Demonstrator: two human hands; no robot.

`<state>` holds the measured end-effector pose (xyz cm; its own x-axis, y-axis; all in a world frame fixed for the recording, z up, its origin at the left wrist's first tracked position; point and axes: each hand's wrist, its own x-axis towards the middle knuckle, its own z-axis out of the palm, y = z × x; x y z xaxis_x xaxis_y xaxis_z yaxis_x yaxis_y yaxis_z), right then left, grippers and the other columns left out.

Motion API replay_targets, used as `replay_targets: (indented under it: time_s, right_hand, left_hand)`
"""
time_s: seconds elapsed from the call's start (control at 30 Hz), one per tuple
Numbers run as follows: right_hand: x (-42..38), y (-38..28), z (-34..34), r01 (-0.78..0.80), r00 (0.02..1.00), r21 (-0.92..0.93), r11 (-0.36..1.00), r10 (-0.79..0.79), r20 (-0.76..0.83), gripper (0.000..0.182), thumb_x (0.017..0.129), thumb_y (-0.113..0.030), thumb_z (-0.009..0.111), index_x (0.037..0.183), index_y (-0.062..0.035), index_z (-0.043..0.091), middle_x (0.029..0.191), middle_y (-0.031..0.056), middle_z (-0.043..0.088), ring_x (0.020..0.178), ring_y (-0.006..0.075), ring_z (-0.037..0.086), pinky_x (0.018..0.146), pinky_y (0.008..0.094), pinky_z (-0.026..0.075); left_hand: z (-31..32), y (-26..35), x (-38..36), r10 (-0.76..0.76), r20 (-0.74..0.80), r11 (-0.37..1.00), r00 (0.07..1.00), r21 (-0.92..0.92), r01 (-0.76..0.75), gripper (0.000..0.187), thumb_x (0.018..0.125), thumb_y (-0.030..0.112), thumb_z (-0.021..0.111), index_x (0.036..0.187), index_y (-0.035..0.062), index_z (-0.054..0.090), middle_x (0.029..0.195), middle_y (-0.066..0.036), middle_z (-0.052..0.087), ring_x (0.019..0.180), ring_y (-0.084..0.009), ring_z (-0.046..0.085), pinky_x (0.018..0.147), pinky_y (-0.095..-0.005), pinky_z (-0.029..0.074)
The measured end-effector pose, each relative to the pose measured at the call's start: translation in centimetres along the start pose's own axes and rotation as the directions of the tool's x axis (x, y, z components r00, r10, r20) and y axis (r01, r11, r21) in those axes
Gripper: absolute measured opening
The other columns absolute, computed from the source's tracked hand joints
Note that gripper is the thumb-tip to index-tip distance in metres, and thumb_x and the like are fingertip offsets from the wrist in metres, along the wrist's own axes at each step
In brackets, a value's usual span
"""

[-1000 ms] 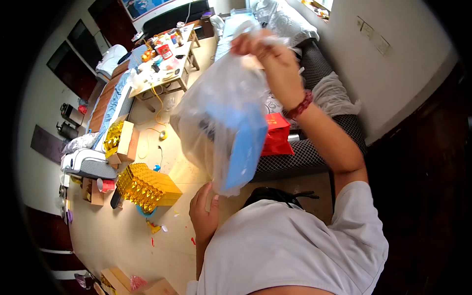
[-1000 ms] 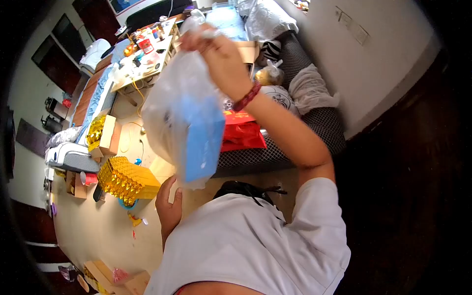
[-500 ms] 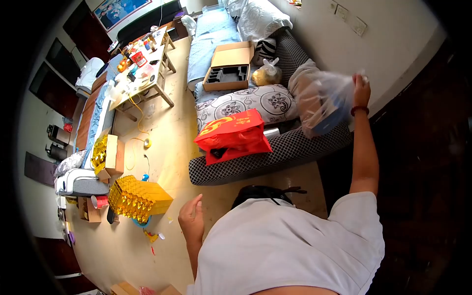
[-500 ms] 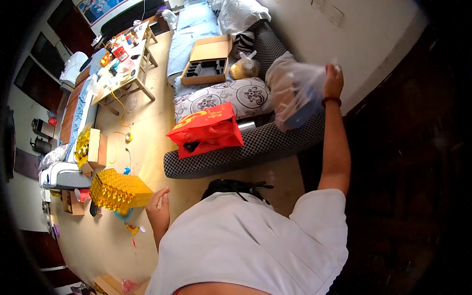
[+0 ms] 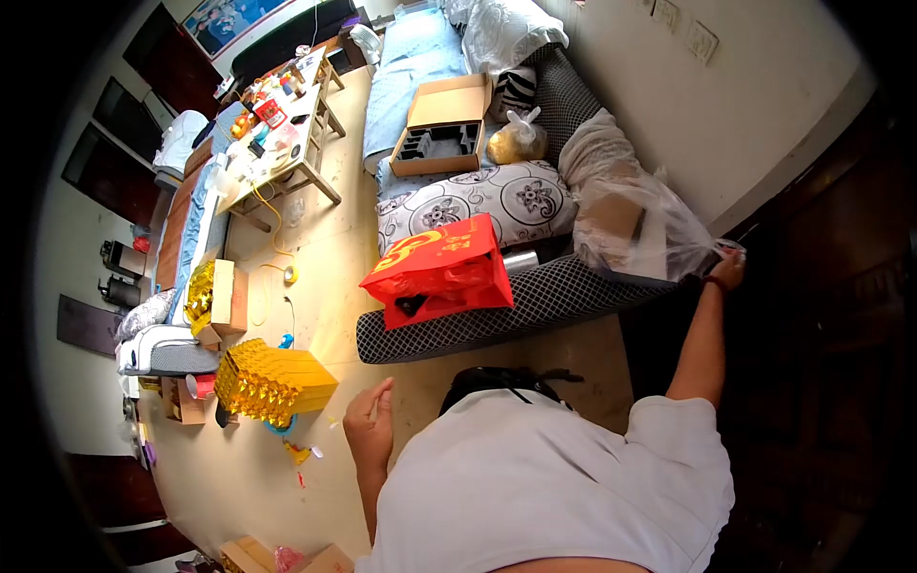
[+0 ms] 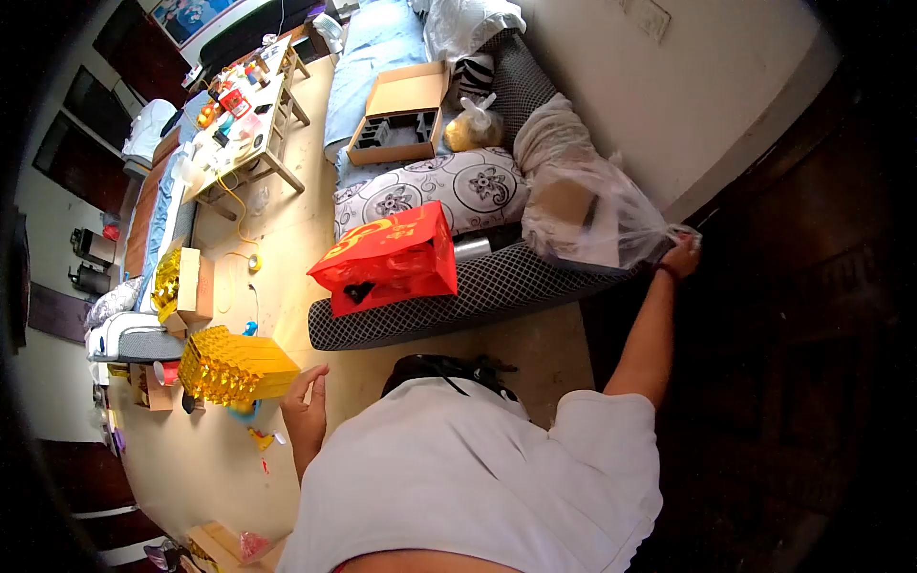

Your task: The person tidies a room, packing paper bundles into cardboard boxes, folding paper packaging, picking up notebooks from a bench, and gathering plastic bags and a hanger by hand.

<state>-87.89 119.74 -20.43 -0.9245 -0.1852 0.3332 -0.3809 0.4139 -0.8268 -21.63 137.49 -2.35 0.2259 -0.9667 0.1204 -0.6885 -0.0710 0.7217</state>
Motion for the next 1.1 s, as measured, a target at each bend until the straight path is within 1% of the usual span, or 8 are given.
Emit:
replay_targets:
  time_s: [0.23, 0.33, 0.37, 0.4, 0.43, 0.5, 0.83, 1.1]
  right_hand:
    - [5.0, 0.3, -2.2, -0.177, 0.979, 0.003, 0.984, 0.176, -0.106, 0.042, 0.089, -0.038, 0.043, 0.096, -0.0030, 0.065, 0.091, 0.0145, 0.066, 0.084, 0.0324, 0.062, 0.075, 0.0405, 0.047]
    - [7.3, 5.4, 2.2, -0.061, 0.918, -0.060, 0.996, 0.080, 0.389, 0.050, 0.091, -0.040, 0.040, 0.113, 0.0008, 0.059, 0.113, 0.0153, 0.059, 0.100, 0.0314, 0.056, 0.086, 0.0382, 0.043]
    - [5.4, 3.8, 2.8, -0.287, 0.782, -0.070, 0.955, 0.276, 0.558, 0.059, 0.090, -0.050, 0.035, 0.124, -0.0032, 0.049, 0.120, 0.0179, 0.055, 0.106, 0.0339, 0.053, 0.085, 0.0410, 0.042]
    - [5.4, 5.3, 4.2, -0.009, 0.561, -0.195, 0.981, 0.166, 0.811, 0.069, 0.087, -0.052, 0.046, 0.132, 0.0000, 0.040, 0.126, 0.0152, 0.051, 0.112, 0.0305, 0.049, 0.094, 0.0367, 0.037]
    - [4.9, 6.6, 6.4, -0.119, 0.435, -0.211, 0.970, 0.242, 0.867, 0.075, 0.085, -0.053, 0.050, 0.137, -0.0024, 0.032, 0.133, 0.0150, 0.045, 0.120, 0.0311, 0.043, 0.098, 0.0380, 0.034]
    - [2.4, 9.6, 8.5, 0.266, 0.630, 0.047, 0.963, -0.210, 0.748, 0.075, 0.082, -0.048, 0.056, 0.140, -0.0090, 0.029, 0.143, 0.0193, 0.029, 0.129, 0.0356, 0.030, 0.102, 0.0429, 0.029]
    - [-8.2, -8.4, 2.9, 0.493, 0.836, -0.678, 0.545, -0.081, 0.543, 0.065, 0.080, -0.042, 0.058, 0.135, -0.0144, 0.038, 0.133, 0.0234, 0.039, 0.121, 0.0447, 0.036, 0.102, 0.0503, 0.029]
    - [-21.0, -20.4, 2.6, 0.806, 0.364, 0.104, 0.583, -0.626, 0.690, 0.058, 0.086, -0.022, 0.057, 0.136, -0.0057, 0.035, 0.136, 0.0235, 0.037, 0.128, 0.0368, 0.033, 0.106, 0.0421, 0.025]
  left_hand:
    - [1.4, -0.5, -0.9, -0.060, -0.068, 0.996, 0.996, -0.062, 0.056, 0.016, 0.086, 0.007, 0.056, 0.098, 0.0030, 0.066, 0.090, -0.013, 0.065, 0.085, -0.0247, 0.062, 0.077, -0.0310, 0.047]
    - [1.9, 0.0, -1.0, -0.051, -0.024, 0.998, 0.998, -0.043, 0.050, 0.016, 0.084, 0.006, 0.057, 0.097, 0.0024, 0.066, 0.090, -0.014, 0.066, 0.083, -0.0257, 0.063, 0.075, -0.0309, 0.048]
    - [2.0, 0.2, -0.9, -0.053, -0.019, 0.997, 0.998, -0.055, 0.052, 0.016, 0.083, 0.006, 0.057, 0.096, 0.0033, 0.066, 0.090, -0.013, 0.066, 0.083, -0.0261, 0.063, 0.075, -0.0316, 0.048]
    - [2.1, 0.3, -0.7, -0.055, -0.018, 0.996, 0.998, -0.069, 0.054, 0.016, 0.083, 0.007, 0.057, 0.096, 0.0041, 0.066, 0.090, -0.012, 0.066, 0.084, -0.0264, 0.063, 0.075, -0.0323, 0.047]
    - [2.2, 0.4, -0.5, -0.094, -0.071, 0.994, 0.993, -0.058, 0.090, 0.016, 0.083, 0.007, 0.057, 0.096, 0.0041, 0.066, 0.090, -0.012, 0.066, 0.084, -0.0264, 0.063, 0.075, -0.0323, 0.047]
    - [2.3, 0.3, -0.2, -0.027, -0.014, 0.999, 1.000, -0.017, 0.027, 0.016, 0.082, 0.010, 0.058, 0.095, 0.0066, 0.067, 0.090, -0.011, 0.066, 0.084, -0.0275, 0.062, 0.075, -0.0343, 0.047]
    - [2.0, -0.9, -1.2, -0.036, -0.089, 0.998, 0.995, 0.048, 0.040, 0.016, 0.083, 0.011, 0.058, 0.095, 0.0077, 0.067, 0.088, -0.009, 0.066, 0.080, -0.0265, 0.061, 0.074, -0.0345, 0.047]
    - [0.5, -3.5, -2.8, -0.126, -0.202, 0.992, 0.971, -0.027, 0.123, 0.014, 0.082, 0.013, 0.058, 0.092, 0.0073, 0.066, 0.081, -0.010, 0.065, 0.074, -0.0279, 0.060, 0.068, -0.0358, 0.047]
